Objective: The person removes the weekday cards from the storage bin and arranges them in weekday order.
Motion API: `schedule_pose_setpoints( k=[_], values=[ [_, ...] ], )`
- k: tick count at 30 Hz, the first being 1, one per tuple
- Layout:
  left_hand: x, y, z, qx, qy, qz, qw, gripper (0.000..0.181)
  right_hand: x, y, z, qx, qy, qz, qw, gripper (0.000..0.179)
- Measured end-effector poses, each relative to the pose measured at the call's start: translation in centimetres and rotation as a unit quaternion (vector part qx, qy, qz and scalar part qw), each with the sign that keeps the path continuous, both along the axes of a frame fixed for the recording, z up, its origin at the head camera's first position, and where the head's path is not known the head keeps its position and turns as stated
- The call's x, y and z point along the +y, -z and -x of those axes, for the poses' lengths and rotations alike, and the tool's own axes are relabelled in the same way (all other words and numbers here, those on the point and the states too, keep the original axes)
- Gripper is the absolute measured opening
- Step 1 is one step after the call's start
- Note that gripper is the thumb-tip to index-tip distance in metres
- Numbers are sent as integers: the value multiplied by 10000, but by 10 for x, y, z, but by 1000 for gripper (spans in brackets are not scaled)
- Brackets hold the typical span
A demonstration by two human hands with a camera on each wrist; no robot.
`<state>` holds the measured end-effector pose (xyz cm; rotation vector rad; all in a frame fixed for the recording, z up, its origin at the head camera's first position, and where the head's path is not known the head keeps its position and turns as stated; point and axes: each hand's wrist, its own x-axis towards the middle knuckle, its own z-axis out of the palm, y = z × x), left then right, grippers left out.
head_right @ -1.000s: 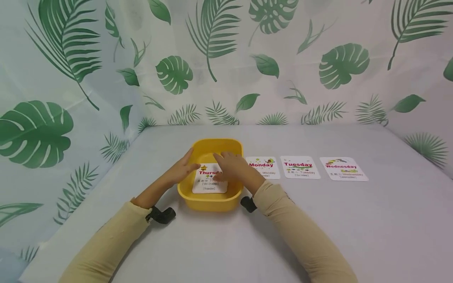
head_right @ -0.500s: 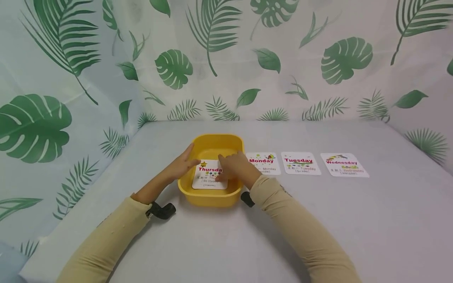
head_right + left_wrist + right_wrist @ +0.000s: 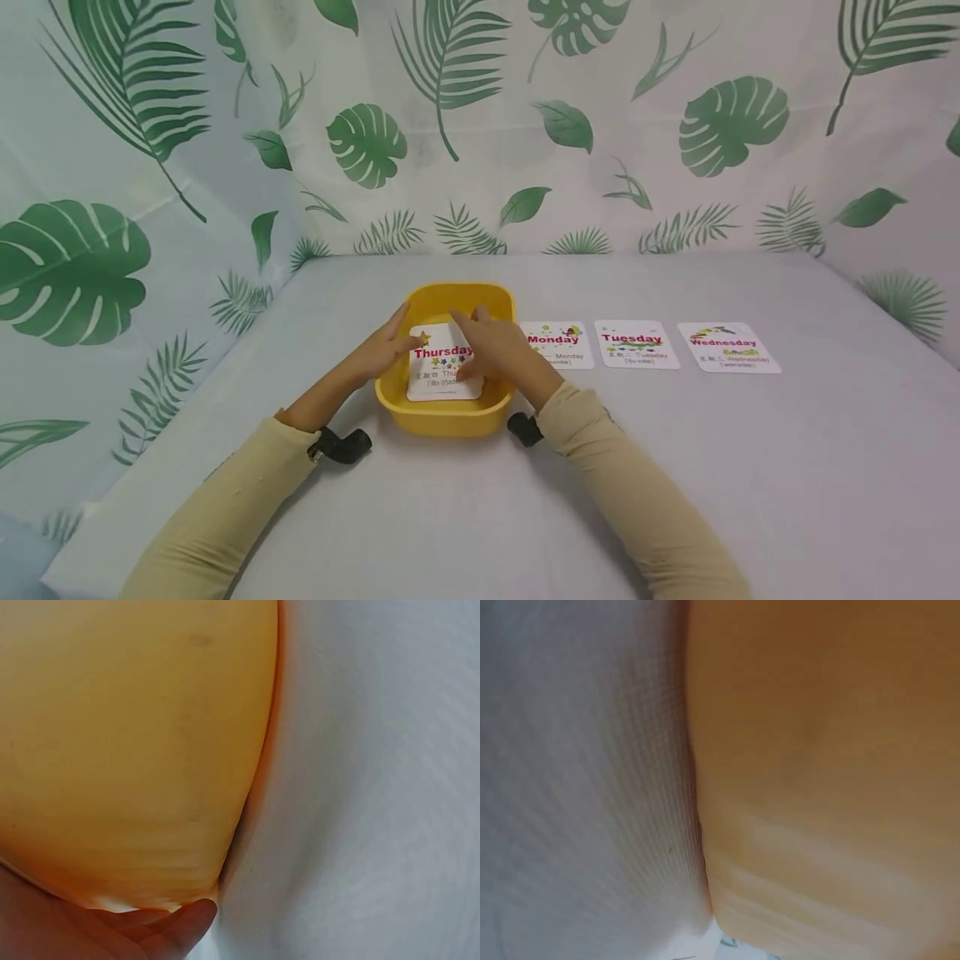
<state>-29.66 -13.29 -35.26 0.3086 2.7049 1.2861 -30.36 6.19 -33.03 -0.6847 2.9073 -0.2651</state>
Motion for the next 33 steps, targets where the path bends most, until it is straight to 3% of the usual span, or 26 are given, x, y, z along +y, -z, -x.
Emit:
schedule_pose_setpoints(
  k=[6, 20, 33],
  values=[
    [1, 0, 0, 118, 38, -142, 9998, 77, 3, -2, -1, 311, -226, 365, 9986, 98],
    [2, 2, -4, -85, -69, -80, 9999, 76, 5, 4, -4, 180, -178, 751, 9969, 93],
    [6, -1, -5, -46, -11, -122, 9999, 73, 11, 3, -7, 287, -111, 1045, 9940, 89]
  ],
)
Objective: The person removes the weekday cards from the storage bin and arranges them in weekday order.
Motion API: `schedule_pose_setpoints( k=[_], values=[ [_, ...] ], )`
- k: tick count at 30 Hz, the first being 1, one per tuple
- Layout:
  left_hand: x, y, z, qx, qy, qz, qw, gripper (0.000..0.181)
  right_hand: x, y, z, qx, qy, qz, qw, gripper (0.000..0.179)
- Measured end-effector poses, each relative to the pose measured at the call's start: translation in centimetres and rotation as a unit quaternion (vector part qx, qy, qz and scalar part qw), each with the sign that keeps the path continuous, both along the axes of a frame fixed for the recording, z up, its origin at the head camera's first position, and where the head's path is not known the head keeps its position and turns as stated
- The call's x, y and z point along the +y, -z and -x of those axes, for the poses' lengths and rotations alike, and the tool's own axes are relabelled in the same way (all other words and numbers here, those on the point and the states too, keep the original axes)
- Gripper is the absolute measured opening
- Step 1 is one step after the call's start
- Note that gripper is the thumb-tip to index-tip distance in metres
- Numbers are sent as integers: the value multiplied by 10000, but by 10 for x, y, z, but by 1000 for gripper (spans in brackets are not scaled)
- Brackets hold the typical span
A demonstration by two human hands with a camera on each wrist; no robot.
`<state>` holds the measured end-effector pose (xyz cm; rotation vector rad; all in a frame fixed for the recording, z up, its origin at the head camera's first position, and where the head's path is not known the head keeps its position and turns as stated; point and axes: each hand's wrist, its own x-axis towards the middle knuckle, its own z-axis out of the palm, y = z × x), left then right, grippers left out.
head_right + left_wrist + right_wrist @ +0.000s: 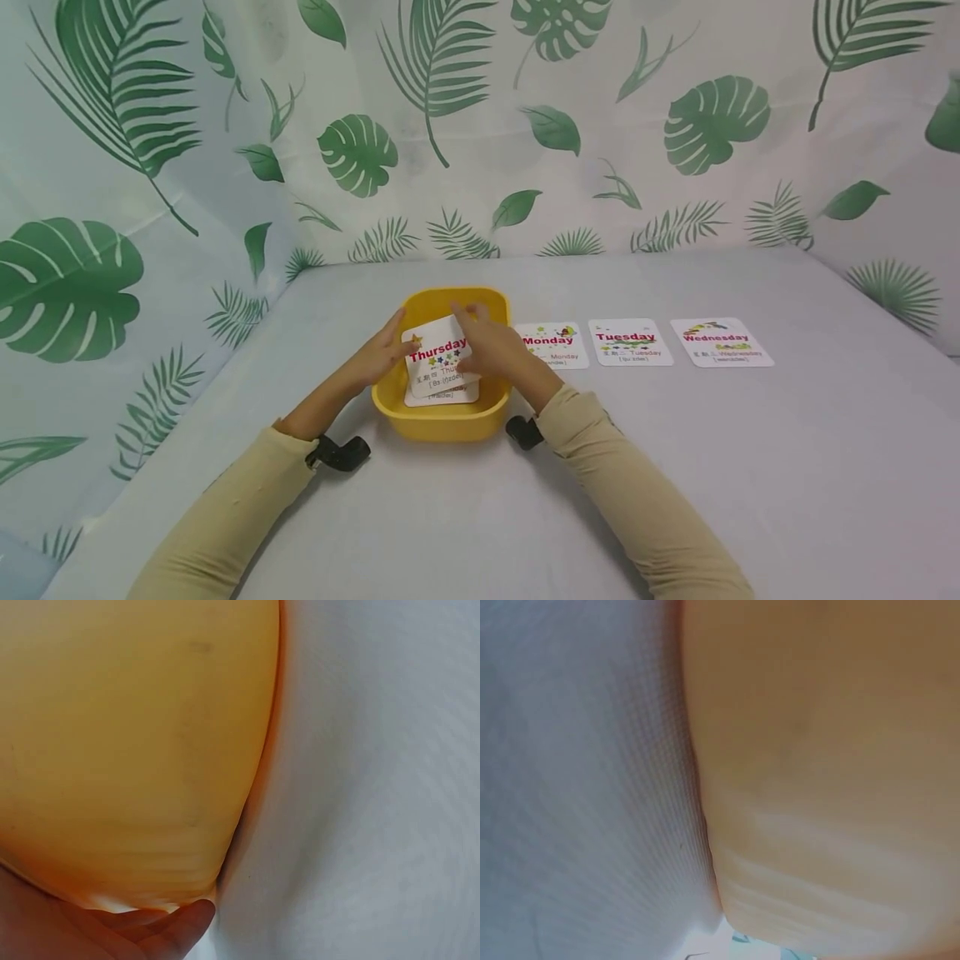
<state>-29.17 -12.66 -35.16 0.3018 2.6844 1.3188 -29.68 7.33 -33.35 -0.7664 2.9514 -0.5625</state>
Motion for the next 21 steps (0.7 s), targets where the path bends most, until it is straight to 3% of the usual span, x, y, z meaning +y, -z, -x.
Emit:
schedule_pose_setpoints(
  k=[7, 17, 21],
  values=[
    [-1, 0, 1, -1, 15, 15, 10000, 74, -1, 0, 0, 20, 78, 25, 10000, 87],
    [-3, 3, 1, 203, 176, -79, 9996, 76, 3, 2, -3, 355, -45, 919, 9951, 76],
    [0, 4, 1, 147, 88, 30, 9998, 76, 10, 1, -5, 400, -127, 1297, 9907, 75]
  ],
)
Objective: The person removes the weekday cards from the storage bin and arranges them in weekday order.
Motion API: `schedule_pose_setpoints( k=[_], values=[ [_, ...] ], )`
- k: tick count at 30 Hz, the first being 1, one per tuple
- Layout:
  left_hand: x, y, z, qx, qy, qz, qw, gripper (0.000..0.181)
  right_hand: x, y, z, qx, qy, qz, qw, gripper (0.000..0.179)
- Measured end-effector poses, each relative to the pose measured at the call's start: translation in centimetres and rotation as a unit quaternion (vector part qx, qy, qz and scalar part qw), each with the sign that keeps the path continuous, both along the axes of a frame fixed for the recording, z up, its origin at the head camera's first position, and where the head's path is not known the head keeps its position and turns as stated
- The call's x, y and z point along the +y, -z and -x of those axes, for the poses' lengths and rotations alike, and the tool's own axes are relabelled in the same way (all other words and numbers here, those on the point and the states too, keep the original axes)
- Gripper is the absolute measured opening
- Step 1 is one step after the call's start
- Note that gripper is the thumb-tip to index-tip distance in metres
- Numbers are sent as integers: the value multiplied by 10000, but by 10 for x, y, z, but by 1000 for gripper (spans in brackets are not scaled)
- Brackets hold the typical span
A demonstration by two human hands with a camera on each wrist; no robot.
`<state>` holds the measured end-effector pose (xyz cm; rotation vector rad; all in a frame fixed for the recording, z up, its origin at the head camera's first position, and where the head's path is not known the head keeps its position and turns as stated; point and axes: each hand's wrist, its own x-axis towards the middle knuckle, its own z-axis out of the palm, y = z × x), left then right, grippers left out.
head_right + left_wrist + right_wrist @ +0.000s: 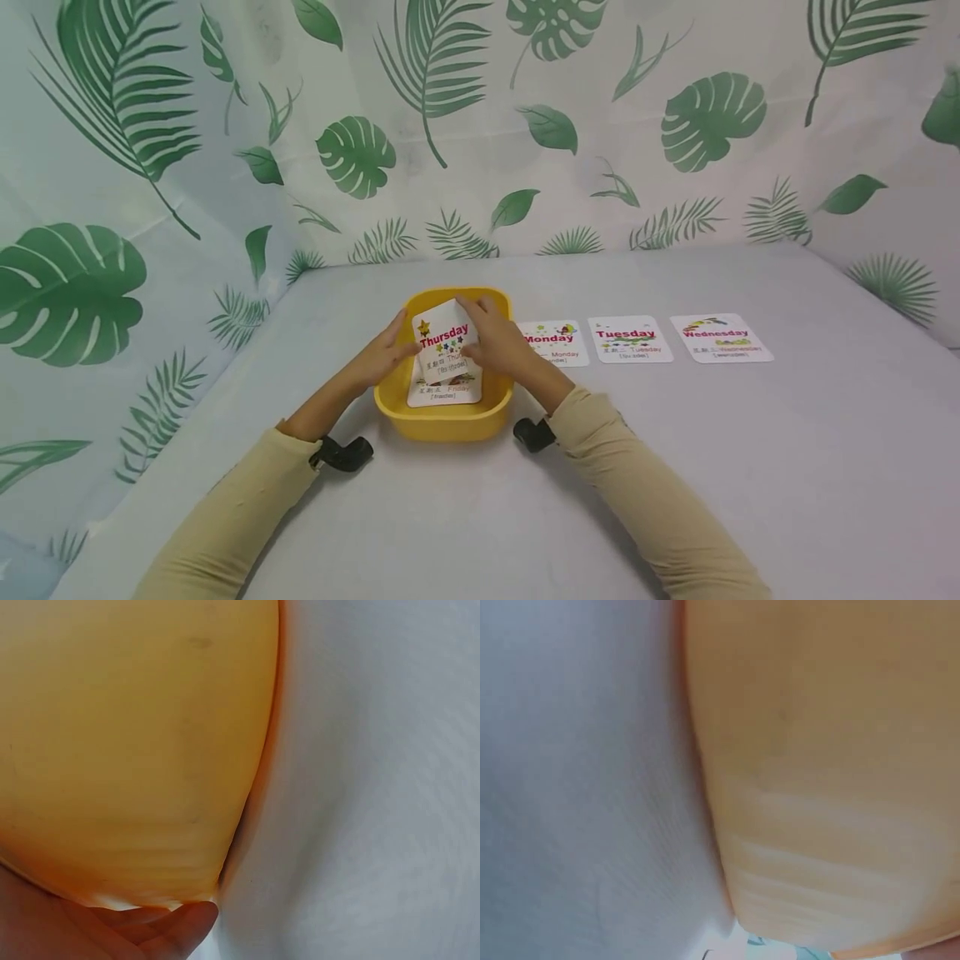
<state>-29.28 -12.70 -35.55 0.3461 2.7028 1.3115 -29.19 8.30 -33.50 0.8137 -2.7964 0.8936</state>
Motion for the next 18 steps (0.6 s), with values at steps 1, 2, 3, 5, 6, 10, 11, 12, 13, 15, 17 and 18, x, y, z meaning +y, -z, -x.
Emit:
schedule_pose_setpoints(
  k=[1, 2, 3, 5, 6, 10, 11, 12, 13, 15, 17, 18],
  values=[
    [0, 0, 0, -25, -23, 16, 10000, 76, 2, -1, 0, -38, -34, 138, 9999, 75],
    [1, 1, 0, -62, -63, 33, 10000, 77, 5, -2, -1, -87, -71, 272, 9996, 75],
    [1, 1, -1, -76, -96, 64, 9999, 76, 8, -3, -1, -165, -96, 408, 9990, 75],
    [2, 1, -1, -123, -163, 87, 9998, 75, 16, -7, -2, -432, -149, 748, 9961, 76],
    [3, 1, -1, -136, -185, 112, 9997, 75, 20, -9, -3, -600, -129, 900, 9941, 76],
    [4, 0, -2, -194, -223, 140, 9995, 74, 42, -18, -6, -1185, 57, 1209, 9855, 79],
    [4, 0, -2, -197, -221, 135, 9995, 75, 48, -20, -6, -1270, 112, 1192, 9846, 80],
    [4, 0, -2, -194, -206, 119, 9995, 75, 54, -21, -7, -1318, 197, 1122, 9847, 80],
    [4, -1, -2, -187, -203, 111, 9996, 75, 61, -23, -8, -1352, 261, 1042, 9850, 80],
    [3, -2, -2, -173, -185, 121, 9996, 75, 74, -26, -10, -1407, 398, 873, 9854, 81],
    [2, -3, -2, -158, -168, 165, 9996, 75, 87, -31, -12, -1479, 518, 732, 9849, 82],
    [2, -3, -2, -148, -162, 200, 9996, 75, 92, -33, -13, -1511, 569, 663, 9847, 82]
  ],
)
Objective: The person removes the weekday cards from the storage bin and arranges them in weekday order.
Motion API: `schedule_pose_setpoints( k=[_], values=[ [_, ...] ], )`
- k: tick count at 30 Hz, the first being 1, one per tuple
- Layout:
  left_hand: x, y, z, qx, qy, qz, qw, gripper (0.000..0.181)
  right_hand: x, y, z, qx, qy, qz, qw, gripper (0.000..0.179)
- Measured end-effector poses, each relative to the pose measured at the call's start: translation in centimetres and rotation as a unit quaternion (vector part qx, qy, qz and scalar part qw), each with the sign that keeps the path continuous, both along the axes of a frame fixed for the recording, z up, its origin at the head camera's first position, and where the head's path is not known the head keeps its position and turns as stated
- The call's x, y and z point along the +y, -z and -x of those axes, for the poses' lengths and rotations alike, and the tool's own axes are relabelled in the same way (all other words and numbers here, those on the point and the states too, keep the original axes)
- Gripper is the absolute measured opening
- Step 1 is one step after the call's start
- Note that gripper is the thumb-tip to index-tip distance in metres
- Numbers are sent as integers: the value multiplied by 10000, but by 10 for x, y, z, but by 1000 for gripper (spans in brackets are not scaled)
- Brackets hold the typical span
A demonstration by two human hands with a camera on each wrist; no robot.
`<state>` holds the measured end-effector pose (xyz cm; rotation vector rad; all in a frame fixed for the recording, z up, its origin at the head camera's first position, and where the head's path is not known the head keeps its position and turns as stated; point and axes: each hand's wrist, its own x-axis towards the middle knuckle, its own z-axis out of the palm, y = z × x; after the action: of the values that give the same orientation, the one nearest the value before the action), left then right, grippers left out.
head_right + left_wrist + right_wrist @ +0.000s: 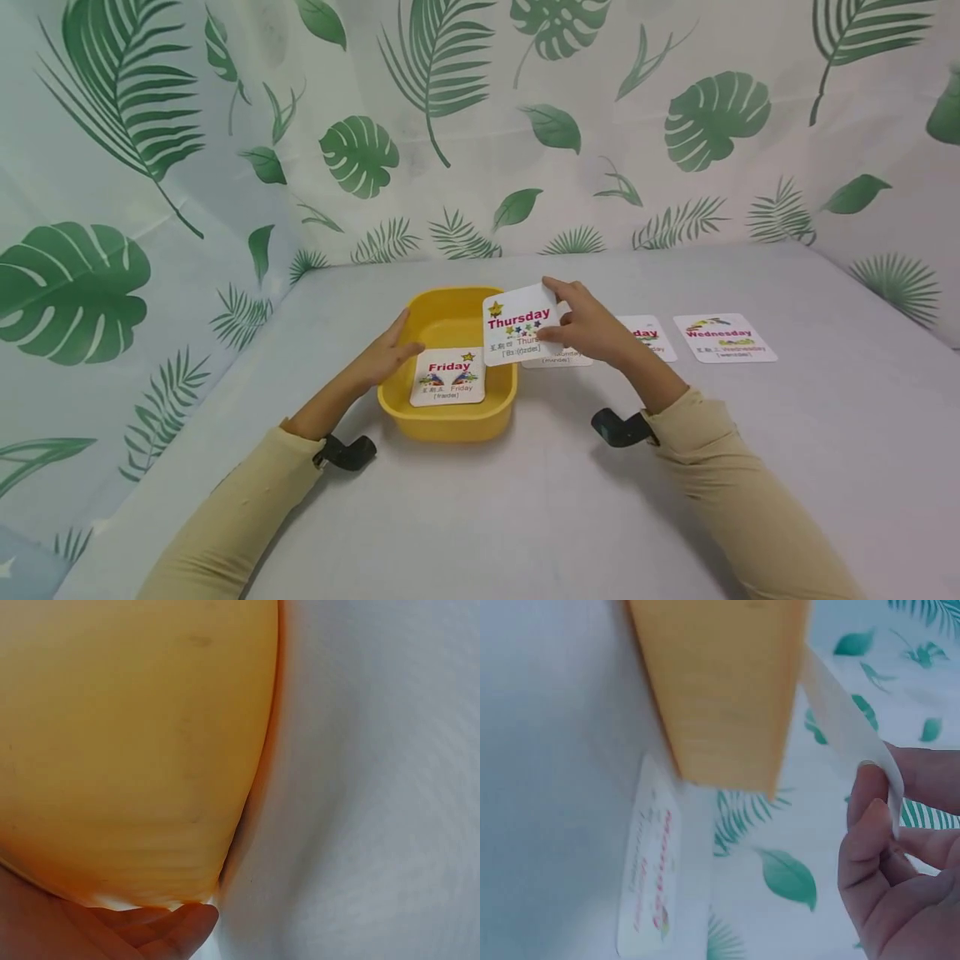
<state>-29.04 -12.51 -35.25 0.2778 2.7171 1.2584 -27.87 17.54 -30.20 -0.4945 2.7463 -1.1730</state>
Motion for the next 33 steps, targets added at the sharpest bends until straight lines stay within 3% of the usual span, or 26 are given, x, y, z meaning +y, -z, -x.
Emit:
schedule_pose_setpoints(
  k=[9, 17, 28, 33],
  values=[
    [-2, 0, 2, 53, 8, 35, 10000, 75, 35, -18, -4, -469, -276, -500, 9973, 80],
    [-2, 1, 2, -26, -18, 17, 10000, 75, 45, -28, -11, -511, -493, -639, 9954, 79],
    [-1, 1, 1, -97, -39, -36, 9999, 75, 32, -15, -11, -1198, -1061, -1169, 9802, 79],
    [1, 2, 2, -108, -23, -46, 9999, 74, 27, -13, -14, -1195, -987, -1917, 9691, 82]
  ],
)
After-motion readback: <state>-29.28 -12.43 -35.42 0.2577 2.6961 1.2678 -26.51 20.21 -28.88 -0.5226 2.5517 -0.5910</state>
